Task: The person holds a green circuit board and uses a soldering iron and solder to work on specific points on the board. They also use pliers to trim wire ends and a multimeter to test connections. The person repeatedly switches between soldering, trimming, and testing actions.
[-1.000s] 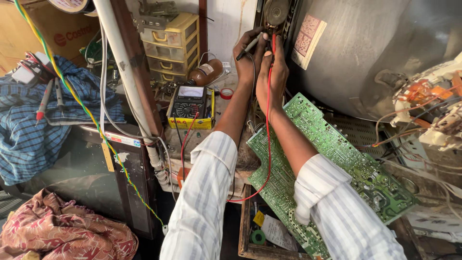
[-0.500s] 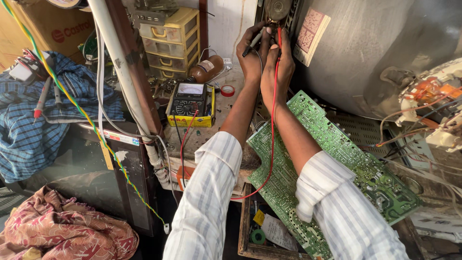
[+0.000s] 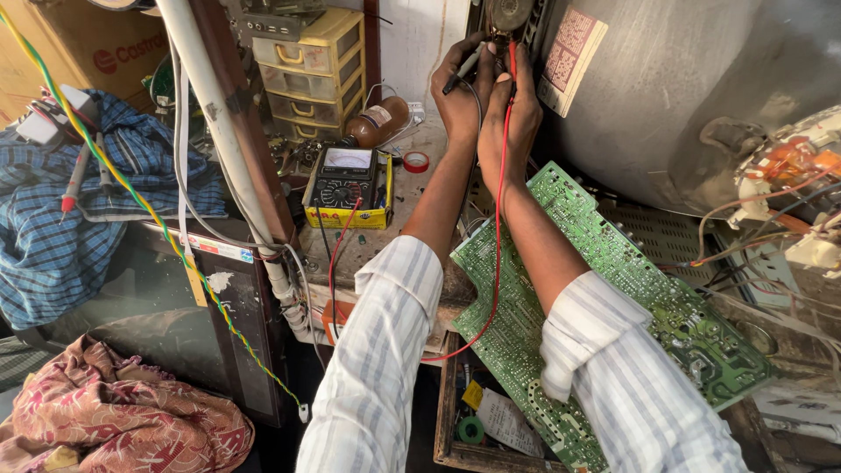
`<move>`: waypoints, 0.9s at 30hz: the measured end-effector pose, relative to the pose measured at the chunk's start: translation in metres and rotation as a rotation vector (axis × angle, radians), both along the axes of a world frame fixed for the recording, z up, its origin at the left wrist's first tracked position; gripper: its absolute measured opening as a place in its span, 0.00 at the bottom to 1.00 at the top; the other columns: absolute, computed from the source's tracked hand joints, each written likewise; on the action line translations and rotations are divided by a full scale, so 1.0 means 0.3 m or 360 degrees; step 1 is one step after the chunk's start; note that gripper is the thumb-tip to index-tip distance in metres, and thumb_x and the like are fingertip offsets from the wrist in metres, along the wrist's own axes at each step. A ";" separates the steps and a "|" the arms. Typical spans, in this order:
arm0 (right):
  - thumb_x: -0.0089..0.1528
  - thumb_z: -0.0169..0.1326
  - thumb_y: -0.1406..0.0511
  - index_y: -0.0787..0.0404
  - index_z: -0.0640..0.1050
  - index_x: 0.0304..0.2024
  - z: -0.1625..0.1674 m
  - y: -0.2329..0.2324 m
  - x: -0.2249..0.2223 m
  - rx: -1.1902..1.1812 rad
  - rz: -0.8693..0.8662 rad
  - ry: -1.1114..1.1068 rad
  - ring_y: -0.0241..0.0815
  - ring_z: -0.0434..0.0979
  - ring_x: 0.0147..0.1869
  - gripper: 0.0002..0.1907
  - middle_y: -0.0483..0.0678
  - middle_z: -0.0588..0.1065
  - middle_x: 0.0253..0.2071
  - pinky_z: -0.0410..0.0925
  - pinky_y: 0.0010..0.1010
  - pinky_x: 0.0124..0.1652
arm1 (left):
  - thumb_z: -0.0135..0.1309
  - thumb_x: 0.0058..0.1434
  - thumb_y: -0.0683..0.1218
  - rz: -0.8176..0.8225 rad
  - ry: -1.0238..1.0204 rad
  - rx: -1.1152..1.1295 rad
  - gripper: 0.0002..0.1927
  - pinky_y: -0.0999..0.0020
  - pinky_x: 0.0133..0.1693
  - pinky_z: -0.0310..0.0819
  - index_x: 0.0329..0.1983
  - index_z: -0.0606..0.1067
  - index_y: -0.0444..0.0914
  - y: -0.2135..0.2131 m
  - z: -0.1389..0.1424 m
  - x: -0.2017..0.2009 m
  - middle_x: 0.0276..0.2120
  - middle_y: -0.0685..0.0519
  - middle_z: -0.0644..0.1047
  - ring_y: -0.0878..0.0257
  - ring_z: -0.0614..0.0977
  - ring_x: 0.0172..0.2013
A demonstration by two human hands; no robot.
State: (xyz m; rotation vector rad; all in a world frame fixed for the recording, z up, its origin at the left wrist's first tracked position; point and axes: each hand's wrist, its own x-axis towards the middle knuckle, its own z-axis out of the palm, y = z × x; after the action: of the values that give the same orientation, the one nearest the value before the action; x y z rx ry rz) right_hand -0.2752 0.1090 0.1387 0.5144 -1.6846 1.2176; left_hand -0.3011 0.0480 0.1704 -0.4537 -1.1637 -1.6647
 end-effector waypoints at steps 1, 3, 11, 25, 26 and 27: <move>0.75 0.41 0.64 0.64 0.68 0.70 -0.001 0.001 -0.001 0.0006 -0.0002 0.0003 0.54 0.75 0.71 0.22 0.59 0.74 0.67 0.66 0.39 0.67 | 0.60 0.66 0.48 0.0007 -0.0002 0.0007 0.14 0.69 0.42 0.81 0.50 0.80 0.33 0.001 0.000 -0.002 0.35 0.47 0.85 0.64 0.86 0.37; 0.74 0.41 0.65 0.63 0.68 0.70 -0.004 0.004 -0.005 0.0015 -0.0005 0.0009 0.53 0.76 0.71 0.22 0.59 0.74 0.66 0.67 0.39 0.67 | 0.60 0.66 0.48 0.0023 -0.0006 0.0019 0.14 0.69 0.42 0.81 0.49 0.80 0.34 0.007 -0.001 -0.005 0.34 0.47 0.85 0.64 0.86 0.36; 0.74 0.41 0.66 0.65 0.69 0.69 -0.014 0.016 -0.026 0.0064 -0.0013 0.0108 0.55 0.75 0.71 0.22 0.60 0.74 0.66 0.66 0.40 0.68 | 0.60 0.67 0.48 0.0053 -0.0021 0.0057 0.14 0.69 0.41 0.81 0.50 0.80 0.35 0.015 -0.006 -0.003 0.34 0.48 0.85 0.64 0.86 0.36; 0.74 0.39 0.67 0.66 0.67 0.70 0.014 0.003 0.030 0.0090 0.0052 0.0103 0.55 0.75 0.71 0.22 0.61 0.74 0.66 0.66 0.41 0.68 | 0.59 0.66 0.49 0.0048 -0.0061 -0.0015 0.16 0.68 0.43 0.82 0.52 0.80 0.36 -0.005 0.020 0.054 0.36 0.46 0.85 0.61 0.88 0.38; 0.75 0.40 0.67 0.66 0.68 0.70 0.014 0.007 0.028 0.0110 0.0037 0.0116 0.54 0.75 0.71 0.21 0.60 0.75 0.66 0.66 0.41 0.68 | 0.59 0.66 0.49 0.0036 -0.0086 -0.0017 0.16 0.67 0.42 0.83 0.51 0.80 0.35 -0.007 0.022 0.051 0.35 0.46 0.86 0.61 0.88 0.37; 0.75 0.40 0.67 0.65 0.69 0.69 0.015 0.013 0.025 0.0128 0.0019 0.0124 0.54 0.76 0.71 0.21 0.60 0.75 0.66 0.67 0.41 0.68 | 0.59 0.65 0.49 0.0021 -0.0115 -0.0021 0.15 0.67 0.41 0.83 0.51 0.80 0.35 -0.008 0.020 0.049 0.34 0.46 0.86 0.61 0.89 0.36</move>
State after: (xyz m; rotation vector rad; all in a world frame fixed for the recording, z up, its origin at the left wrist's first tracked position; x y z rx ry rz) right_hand -0.2677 0.1131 0.1432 0.6143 -1.6711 1.1278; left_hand -0.2863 0.0456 0.1765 -0.3963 -1.2287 -1.6746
